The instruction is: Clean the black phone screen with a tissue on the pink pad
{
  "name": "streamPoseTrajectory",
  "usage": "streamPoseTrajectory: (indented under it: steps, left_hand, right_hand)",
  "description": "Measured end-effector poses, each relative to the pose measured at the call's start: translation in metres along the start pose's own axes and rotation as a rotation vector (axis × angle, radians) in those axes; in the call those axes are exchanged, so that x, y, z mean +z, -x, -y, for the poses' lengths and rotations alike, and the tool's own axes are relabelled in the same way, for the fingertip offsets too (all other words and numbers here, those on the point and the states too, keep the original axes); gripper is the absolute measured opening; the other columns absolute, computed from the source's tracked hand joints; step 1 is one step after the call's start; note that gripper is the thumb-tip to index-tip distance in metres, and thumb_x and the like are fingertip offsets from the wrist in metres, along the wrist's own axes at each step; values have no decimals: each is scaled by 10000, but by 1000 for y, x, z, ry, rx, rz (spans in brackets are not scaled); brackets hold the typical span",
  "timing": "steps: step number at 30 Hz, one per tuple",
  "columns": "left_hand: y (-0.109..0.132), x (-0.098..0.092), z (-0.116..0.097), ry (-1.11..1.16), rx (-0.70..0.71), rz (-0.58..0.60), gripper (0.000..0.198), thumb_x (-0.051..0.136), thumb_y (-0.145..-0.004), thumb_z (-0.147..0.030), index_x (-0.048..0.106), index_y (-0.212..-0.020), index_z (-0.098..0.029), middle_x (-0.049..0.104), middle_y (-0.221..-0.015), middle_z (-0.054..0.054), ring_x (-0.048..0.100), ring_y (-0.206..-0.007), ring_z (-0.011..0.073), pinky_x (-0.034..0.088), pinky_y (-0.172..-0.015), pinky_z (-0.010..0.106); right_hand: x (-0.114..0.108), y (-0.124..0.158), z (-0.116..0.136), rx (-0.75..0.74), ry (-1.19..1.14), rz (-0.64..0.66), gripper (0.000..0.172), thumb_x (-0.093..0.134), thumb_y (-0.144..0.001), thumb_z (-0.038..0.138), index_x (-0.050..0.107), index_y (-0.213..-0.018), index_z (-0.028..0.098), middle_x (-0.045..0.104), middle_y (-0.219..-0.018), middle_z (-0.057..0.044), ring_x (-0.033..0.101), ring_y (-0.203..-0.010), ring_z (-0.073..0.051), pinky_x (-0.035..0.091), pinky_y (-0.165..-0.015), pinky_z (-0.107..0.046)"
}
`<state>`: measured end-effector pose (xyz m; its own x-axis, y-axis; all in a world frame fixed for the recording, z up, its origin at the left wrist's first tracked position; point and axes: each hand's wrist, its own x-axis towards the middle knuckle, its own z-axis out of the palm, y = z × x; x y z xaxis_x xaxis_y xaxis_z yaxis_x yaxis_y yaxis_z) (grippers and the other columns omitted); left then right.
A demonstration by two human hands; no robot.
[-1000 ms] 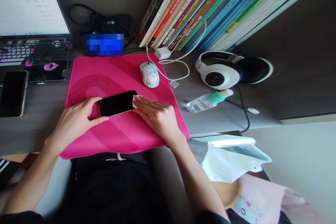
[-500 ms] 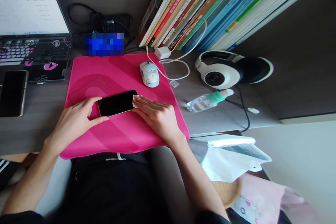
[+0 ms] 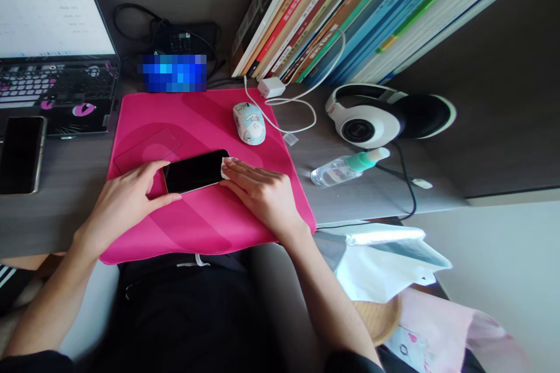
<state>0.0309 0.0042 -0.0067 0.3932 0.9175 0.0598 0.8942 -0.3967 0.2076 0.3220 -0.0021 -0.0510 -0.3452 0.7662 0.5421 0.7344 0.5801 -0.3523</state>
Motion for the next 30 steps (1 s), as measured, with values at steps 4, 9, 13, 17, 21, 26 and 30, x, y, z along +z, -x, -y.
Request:
streamPoseTrajectory:
  steps: [4,9,13,17,21,26,30]
  left_hand:
    - [0,1,1,2,1,-2,653,708,-975,-552,486,-1515,-259,699,-1451,102,740,-1214,304,615,-880,379]
    - [0,1,1,4,18,-13,651,699,-980,-557,483,-1517,-260,686,-1472,95,738,-1219,302,617,-861,376]
    - [0,0,0,0,20,-17,656,713,-972,-549,490,-1511,-248,694,-1462,89,738,-1218,307,617,-841,379]
    - [0,0,0,-3,16,-13,652,712,-973,-546,497,-1511,-247,702,-1450,89,739,-1215,315,616,-834,389]
    - [0,0,0,1,14,-10,654,715,-973,-540,496,-1517,-250,697,-1456,94,739,-1213,318,614,-837,386]
    - [0,0,0,-1,21,-15,657,716,-973,-544,490,-1516,-252,698,-1457,80,741,-1208,312,613,-830,383]
    - [-1,0,0,-14,26,-21,649,713,-973,-553,492,-1504,-252,690,-1470,79,743,-1205,311,609,-822,375]
  right_hand:
    - [0,0,0,4,7,8,295,665,-1045,250,765,-1317,308,769,-1296,4,752,-1205,-260,661,-1048,-411]
    - [-1,0,1,-10,23,-3,279,670,-1043,247,777,-1298,281,773,-1289,-2,754,-1200,-258,663,-1036,-388]
    - [-1,-1,1,-4,13,5,279,669,-1043,246,778,-1295,300,774,-1284,6,755,-1198,-258,663,-1037,-392]
    - [-1,-1,1,-9,19,0,276,659,-1048,247,781,-1292,290,774,-1287,1,754,-1199,-256,661,-1038,-385]
    - [0,0,0,-5,21,3,275,662,-1047,252,783,-1290,296,775,-1287,2,749,-1205,-258,656,-1045,-382]
    - [0,0,0,-21,26,-5,267,664,-1046,242,784,-1284,266,775,-1289,-9,750,-1204,-252,649,-1054,-382]
    - [0,-1,0,-36,29,-15,252,666,-1046,238,790,-1265,247,779,-1279,-15,754,-1198,-249,651,-1049,-381]
